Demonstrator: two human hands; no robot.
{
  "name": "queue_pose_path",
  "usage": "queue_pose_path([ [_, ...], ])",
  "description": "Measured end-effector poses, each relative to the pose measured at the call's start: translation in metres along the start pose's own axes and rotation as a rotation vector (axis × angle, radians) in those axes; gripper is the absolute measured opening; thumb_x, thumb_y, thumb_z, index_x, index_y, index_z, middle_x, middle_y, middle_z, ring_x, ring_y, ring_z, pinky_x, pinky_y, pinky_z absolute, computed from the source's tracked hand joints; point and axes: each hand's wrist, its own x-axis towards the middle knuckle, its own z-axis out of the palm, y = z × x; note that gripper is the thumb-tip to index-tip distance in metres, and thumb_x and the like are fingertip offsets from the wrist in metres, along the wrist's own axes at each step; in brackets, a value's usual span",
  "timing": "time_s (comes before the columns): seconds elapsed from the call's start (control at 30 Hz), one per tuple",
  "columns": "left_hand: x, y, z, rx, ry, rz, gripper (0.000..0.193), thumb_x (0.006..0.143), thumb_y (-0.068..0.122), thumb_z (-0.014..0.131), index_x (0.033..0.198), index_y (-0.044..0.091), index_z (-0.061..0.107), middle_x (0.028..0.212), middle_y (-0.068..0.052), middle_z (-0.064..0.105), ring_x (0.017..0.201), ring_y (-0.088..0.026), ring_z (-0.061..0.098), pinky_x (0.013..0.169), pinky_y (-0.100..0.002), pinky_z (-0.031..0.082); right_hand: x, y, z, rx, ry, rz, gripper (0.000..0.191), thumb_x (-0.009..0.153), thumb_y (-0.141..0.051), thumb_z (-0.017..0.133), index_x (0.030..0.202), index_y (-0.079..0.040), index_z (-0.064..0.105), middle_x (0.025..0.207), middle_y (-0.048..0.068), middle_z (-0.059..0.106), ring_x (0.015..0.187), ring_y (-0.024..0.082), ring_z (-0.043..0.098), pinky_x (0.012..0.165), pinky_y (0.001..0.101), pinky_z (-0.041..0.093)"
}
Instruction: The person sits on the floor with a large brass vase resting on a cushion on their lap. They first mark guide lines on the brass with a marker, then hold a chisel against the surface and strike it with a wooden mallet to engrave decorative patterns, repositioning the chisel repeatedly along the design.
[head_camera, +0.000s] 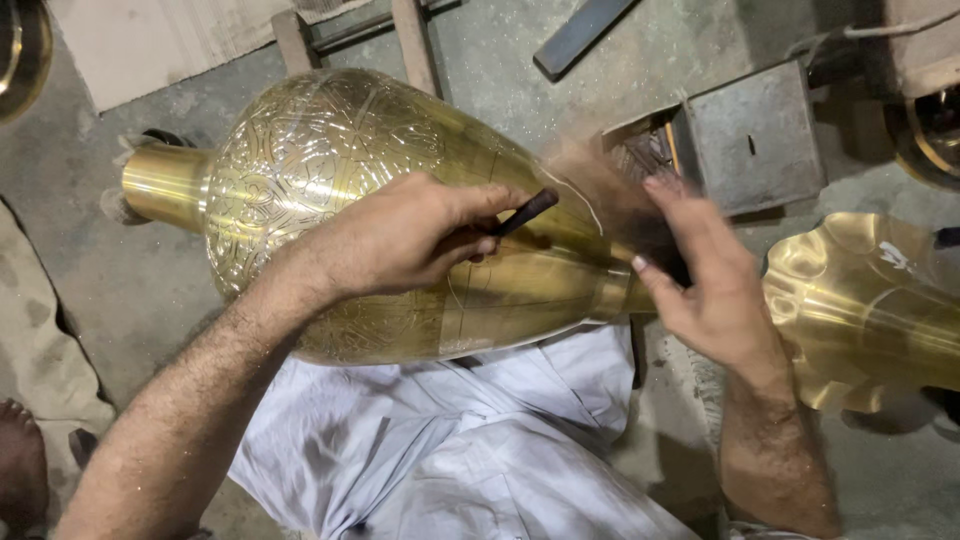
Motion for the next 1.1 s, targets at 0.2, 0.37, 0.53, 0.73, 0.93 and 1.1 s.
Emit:
queue_pose_path([
  [0.2, -0.008, 0.002, 0.006, -0.013, 0.109, 0.018, 0.043, 0.098, 0.026, 0.062, 0.14, 0.018, 0.056, 0.094, -0.005, 0.08, 0.078, -0.018, 0.079, 0.079, -0.038, 0.065, 0.004, 0.009, -0.008, 0.012, -0.041, -0.04, 0.076, 0.092, 0.003, 0.071, 0.159, -0.005, 0.038, 0.128, 0.015, 0.061, 0.114, 0.023, 0.064, 0.097, 0.0329, 0.056],
  [0.37, -0.018, 0.003, 0.013, -0.09, 0.231, 0.094, 0.039, 0.1, 0.021, 0.062, 0.138, 0.013, 0.056, 0.103, -0.006, 0.08, 0.088, -0.019, 0.08, 0.082, -0.037, 0.066, 0.016, 0.0, -0.017, 0.086, -0.008, -0.02, 0.069, 0.095, 0.003, 0.069, 0.157, -0.005, 0.041, 0.141, 0.02, 0.057, 0.133, 0.03, 0.059, 0.113, 0.0392, 0.053],
  [0.53, -0.019, 0.008, 0.015, -0.052, 0.26, 0.019, 0.041, 0.098, 0.021, 0.065, 0.137, 0.013, 0.057, 0.099, -0.007, 0.08, 0.089, -0.02, 0.08, 0.082, -0.038, 0.066, 0.036, -0.006, -0.025, -0.098, -0.112, -0.132, 0.071, 0.09, 0.001, 0.071, 0.155, -0.005, 0.044, 0.14, 0.021, 0.058, 0.132, 0.03, 0.06, 0.113, 0.0389, 0.049],
  [0.73, -0.029, 0.018, 0.017, -0.085, 0.308, -0.096, 0.044, 0.097, 0.022, 0.068, 0.139, 0.016, 0.056, 0.094, -0.008, 0.08, 0.083, -0.022, 0.08, 0.076, -0.038, 0.065, 0.042, 0.003, -0.019, -0.217, -0.152, -0.166, 0.069, 0.096, -0.002, 0.068, 0.159, -0.012, 0.043, 0.122, 0.015, 0.064, 0.105, 0.023, 0.068, 0.09, 0.0316, 0.062],
  [0.93, -0.042, 0.022, 0.025, -0.098, 0.459, -0.001, 0.042, 0.099, 0.017, 0.068, 0.139, 0.013, 0.055, 0.097, -0.012, 0.079, 0.088, -0.025, 0.08, 0.075, -0.039, 0.065, 0.053, -0.004, -0.026, -0.464, -0.13, -0.379, 0.074, 0.09, -0.003, 0.076, 0.156, -0.014, 0.045, 0.117, 0.013, 0.068, 0.096, 0.023, 0.068, 0.083, 0.0334, 0.058],
  [1.1, -0.045, 0.021, 0.031, -0.106, 0.497, -0.022, 0.041, 0.1, 0.018, 0.068, 0.139, 0.015, 0.054, 0.099, -0.011, 0.08, 0.084, -0.025, 0.08, 0.073, -0.039, 0.064, 0.065, -0.02, -0.037, -0.316, -0.174, -0.228, 0.078, 0.082, 0.002, 0.078, 0.153, -0.007, 0.047, 0.118, 0.011, 0.067, 0.098, 0.024, 0.068, 0.086, 0.0367, 0.056],
])
